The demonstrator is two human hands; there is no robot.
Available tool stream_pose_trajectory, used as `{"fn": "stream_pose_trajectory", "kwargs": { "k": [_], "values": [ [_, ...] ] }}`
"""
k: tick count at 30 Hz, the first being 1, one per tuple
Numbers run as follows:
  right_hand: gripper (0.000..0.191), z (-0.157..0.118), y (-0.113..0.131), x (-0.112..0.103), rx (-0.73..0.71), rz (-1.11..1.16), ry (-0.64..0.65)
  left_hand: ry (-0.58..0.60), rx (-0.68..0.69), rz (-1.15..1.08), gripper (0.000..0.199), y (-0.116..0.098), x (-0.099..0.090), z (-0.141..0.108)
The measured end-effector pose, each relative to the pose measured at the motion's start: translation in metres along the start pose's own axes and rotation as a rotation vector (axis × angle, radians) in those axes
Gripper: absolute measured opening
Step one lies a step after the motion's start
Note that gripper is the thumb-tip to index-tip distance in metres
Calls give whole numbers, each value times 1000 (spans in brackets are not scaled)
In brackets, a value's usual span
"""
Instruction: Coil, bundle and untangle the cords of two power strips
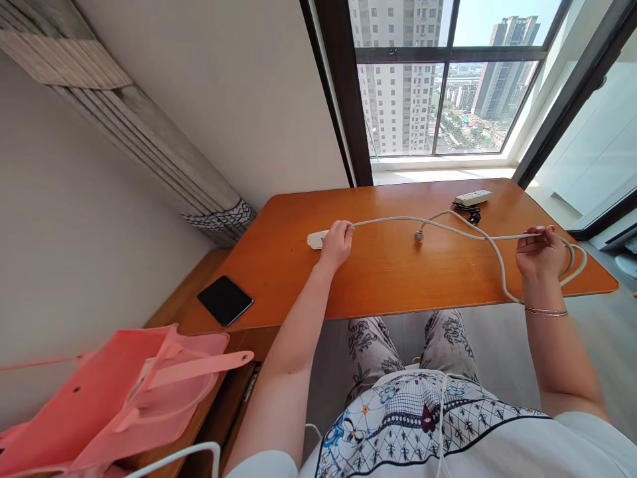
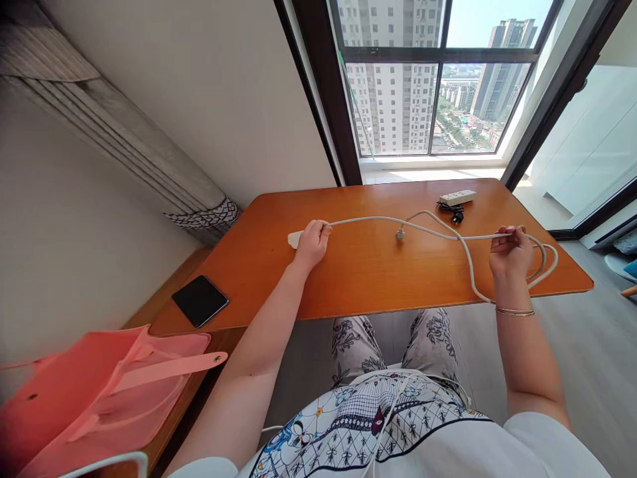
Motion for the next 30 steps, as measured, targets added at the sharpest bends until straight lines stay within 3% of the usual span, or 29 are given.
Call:
{"fn": "stream_pose_trajectory", "kwargs": {
  "k": [3, 4, 9, 14, 18, 22, 25, 27, 30],
  "values": [
    [22, -14, -11, 1, 225, 163, -209, -41, -100, 18, 12, 15, -5, 1],
    [19, -19, -14, 5, 316, 173, -203, -44, -131, 34, 12, 20, -6, 0],
    [17, -39, -23, 28, 677, -18, 88, 46, -199, 98, 12, 37, -4, -4],
    [26, -41, -30, 43, 744, -229, 166, 244, -263, 159, 24, 39, 8, -8],
    [25, -31, -32, 66, 723, -231, 219, 245, -213, 172, 24, 5, 19, -9],
    [24, -22, -34, 95, 677, -113, 245, 371, -34, 136, 24, -62, 48, -18],
    [24, -20, -40, 112, 648, -36, 209, 495, 33, 203, 36, -105, 73, -29],
    [22, -21, -48, 117, 650, 12, 168, 559, 45, 233, 38, -122, 86, -34],
    [12, -27, -59, 113, 711, 1, 171, 589, -53, 160, 21, -123, 96, -34]
  ]
}}
Point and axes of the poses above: each hand's wrist, its own z-axis towards the middle knuckle, its own x-axis out of the palm, y = z × x, the point moved 4 cm from there along z, towards the middle knuckle, and after that the axes turned 3 degrees about z, right-handed, at the moved point
